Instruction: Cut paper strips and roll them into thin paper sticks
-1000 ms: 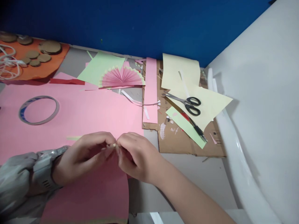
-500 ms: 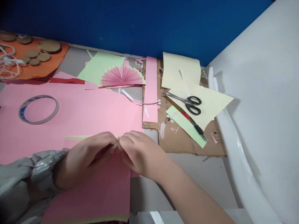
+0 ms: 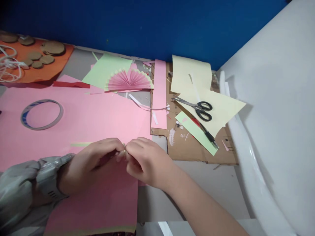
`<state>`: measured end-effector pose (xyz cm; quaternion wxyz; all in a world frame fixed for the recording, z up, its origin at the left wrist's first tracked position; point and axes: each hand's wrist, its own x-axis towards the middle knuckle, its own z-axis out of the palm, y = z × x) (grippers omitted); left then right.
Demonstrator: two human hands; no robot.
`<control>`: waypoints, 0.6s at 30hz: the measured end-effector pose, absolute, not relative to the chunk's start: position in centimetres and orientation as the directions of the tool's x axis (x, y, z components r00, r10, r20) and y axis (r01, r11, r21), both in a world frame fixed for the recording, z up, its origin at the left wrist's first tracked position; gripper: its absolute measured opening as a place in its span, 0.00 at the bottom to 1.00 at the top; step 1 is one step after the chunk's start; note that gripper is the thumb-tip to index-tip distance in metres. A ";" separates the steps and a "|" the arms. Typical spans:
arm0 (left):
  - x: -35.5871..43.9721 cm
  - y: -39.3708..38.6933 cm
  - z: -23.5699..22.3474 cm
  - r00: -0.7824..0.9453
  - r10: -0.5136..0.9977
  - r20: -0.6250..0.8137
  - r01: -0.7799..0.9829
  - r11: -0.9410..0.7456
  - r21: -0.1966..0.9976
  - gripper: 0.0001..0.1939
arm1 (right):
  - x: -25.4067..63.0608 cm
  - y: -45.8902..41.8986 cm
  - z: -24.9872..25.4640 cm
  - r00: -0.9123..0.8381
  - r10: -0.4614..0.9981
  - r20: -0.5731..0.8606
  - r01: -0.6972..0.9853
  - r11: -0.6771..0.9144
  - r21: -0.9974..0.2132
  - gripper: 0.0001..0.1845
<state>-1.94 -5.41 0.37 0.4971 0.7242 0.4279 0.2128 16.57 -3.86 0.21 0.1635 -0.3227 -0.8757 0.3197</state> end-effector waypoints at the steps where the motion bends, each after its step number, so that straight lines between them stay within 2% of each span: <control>1: -1.9 -5.4 0.3 0.541 0.834 -0.112 0.395 -0.135 0.909 0.07 | 16.6 -3.8 0.2 -0.737 0.671 0.076 0.454 0.576 -0.680 0.14; 10: -1.8 -5.4 0.2 0.512 0.853 -0.098 0.364 -0.112 0.925 0.08 | 16.6 -3.8 0.2 -0.711 0.703 0.025 0.449 0.482 -0.752 0.14; 18: -1.9 -5.4 0.3 0.520 0.845 -0.125 0.384 -0.100 0.918 0.09 | 16.8 -3.5 0.3 -0.744 0.667 0.030 0.410 0.492 -0.768 0.14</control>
